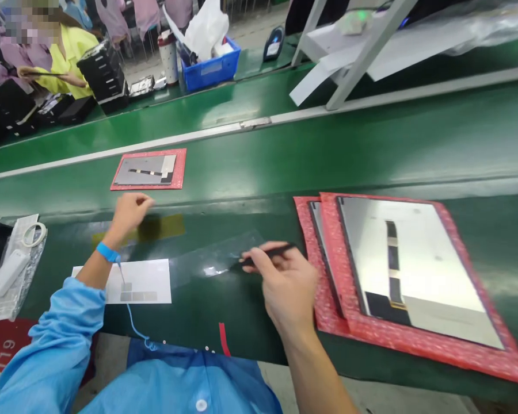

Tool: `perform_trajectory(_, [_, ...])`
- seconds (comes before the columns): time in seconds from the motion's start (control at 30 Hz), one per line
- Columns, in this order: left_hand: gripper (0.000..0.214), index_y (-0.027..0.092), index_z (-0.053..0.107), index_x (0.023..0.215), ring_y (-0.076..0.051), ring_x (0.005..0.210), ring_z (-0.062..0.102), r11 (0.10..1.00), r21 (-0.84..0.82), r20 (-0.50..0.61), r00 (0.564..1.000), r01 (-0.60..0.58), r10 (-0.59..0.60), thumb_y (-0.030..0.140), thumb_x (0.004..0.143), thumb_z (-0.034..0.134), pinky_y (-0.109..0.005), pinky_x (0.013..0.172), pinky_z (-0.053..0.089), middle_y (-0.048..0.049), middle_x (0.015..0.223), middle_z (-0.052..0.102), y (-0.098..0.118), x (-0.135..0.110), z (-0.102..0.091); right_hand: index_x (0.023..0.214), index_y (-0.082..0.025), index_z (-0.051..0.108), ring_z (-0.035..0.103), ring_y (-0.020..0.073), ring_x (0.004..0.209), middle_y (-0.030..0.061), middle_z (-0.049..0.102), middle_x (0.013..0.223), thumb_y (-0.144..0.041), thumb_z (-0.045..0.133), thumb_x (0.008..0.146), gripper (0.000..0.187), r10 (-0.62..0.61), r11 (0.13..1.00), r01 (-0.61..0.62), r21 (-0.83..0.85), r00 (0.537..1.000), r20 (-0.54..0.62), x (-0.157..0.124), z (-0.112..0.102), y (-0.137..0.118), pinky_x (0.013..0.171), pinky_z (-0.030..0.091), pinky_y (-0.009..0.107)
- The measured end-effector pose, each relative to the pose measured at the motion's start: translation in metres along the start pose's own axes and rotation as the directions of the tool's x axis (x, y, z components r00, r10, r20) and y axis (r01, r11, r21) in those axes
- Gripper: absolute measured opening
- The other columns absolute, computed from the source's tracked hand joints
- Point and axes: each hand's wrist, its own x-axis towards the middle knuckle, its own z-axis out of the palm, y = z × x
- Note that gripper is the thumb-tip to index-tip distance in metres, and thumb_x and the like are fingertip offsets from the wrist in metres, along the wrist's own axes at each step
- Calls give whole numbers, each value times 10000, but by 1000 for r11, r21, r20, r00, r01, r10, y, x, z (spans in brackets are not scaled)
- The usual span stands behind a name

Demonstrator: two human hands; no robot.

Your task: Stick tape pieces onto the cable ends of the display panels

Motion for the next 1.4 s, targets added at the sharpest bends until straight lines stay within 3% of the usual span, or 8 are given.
perform_trajectory(0.07, [156, 231, 849, 1020, -265, 1192, 686, 974, 109, 145, 973, -199, 182, 217, 865, 853, -404, 1133, 498, -62, 1158, 789, -8, -28, 6, 841, -191, 702, 768, 166, 694, 39, 765, 754, -379, 947, 718, 333, -23, 999, 28, -28, 987, 161, 14, 35, 1, 580, 636, 206])
perform_trajectory(0.13, [296, 278, 844, 1164, -284, 1288, 619, 914, 178, 264, 913, -364, 311, 213, 875, 834, -440, 1196, 443, -78, 1304, 745, -16, -47, 17, 827, -195, 680, 763, 170, 696, 34, 756, 736, -405, 930, 716, 346, -14, 999, 27, -40, 956, 293, 35, 71, 11, 566, 623, 209])
perform_trajectory(0.23, [315, 244, 812, 1271, -324, 1316, 543, 833, 253, 337, 852, -493, 402, 255, 962, 746, -533, 1199, 416, -136, 1370, 673, -27, -55, 33, 796, -191, 659, 725, 158, 635, 31, 736, 691, -461, 946, 660, 418, 14, 996, 23, -90, 921, 390, 67, 110, 35, 528, 598, 212])
perform_trajectory(0.3, [319, 222, 802, 1297, -336, 1308, 516, 797, 283, 351, 830, -534, 433, 279, 999, 706, -550, 1185, 416, -154, 1379, 638, -33, -53, 39, 791, -190, 653, 698, 145, 597, 27, 731, 675, -474, 944, 651, 430, 24, 991, 33, -126, 904, 428, 82, 120, 49, 513, 583, 212])
perform_trajectory(0.57, [343, 228, 780, 1350, -344, 1301, 487, 744, 303, 357, 795, -595, 490, 310, 1026, 704, -540, 1145, 443, -153, 1386, 583, -45, -48, 46, 833, -206, 658, 716, 162, 631, -6, 731, 704, -417, 940, 697, 377, 16, 971, 95, -220, 892, 452, 92, 101, 58, 548, 610, 251])
perform_trajectory(0.87, [319, 227, 781, 1328, -339, 1265, 505, 699, 331, 355, 770, -634, 531, 302, 1025, 715, -524, 1088, 479, -149, 1367, 586, -44, -49, 49, 862, -218, 647, 719, 151, 624, -18, 733, 714, -314, 868, 776, 256, -47, 945, 191, -265, 882, 469, 92, 98, 62, 559, 615, 248])
perform_trajectory(1.13, [312, 241, 783, 1323, -339, 1274, 500, 712, 332, 362, 780, -619, 510, 307, 1026, 719, -523, 1087, 470, -141, 1369, 586, -43, -49, 51, 854, -206, 656, 721, 150, 614, -6, 741, 710, -316, 864, 771, 249, -19, 937, 186, -296, 871, 491, 92, 99, 59, 537, 599, 230])
perform_trajectory(1.4, [318, 245, 784, 1324, -332, 1267, 498, 719, 310, 365, 776, -623, 515, 310, 1018, 723, -519, 1104, 469, -138, 1376, 579, -43, -49, 48, 835, -206, 662, 707, 141, 581, -12, 742, 691, -306, 886, 766, 255, -8, 944, 156, -290, 892, 453, 89, 102, 61, 520, 587, 220])
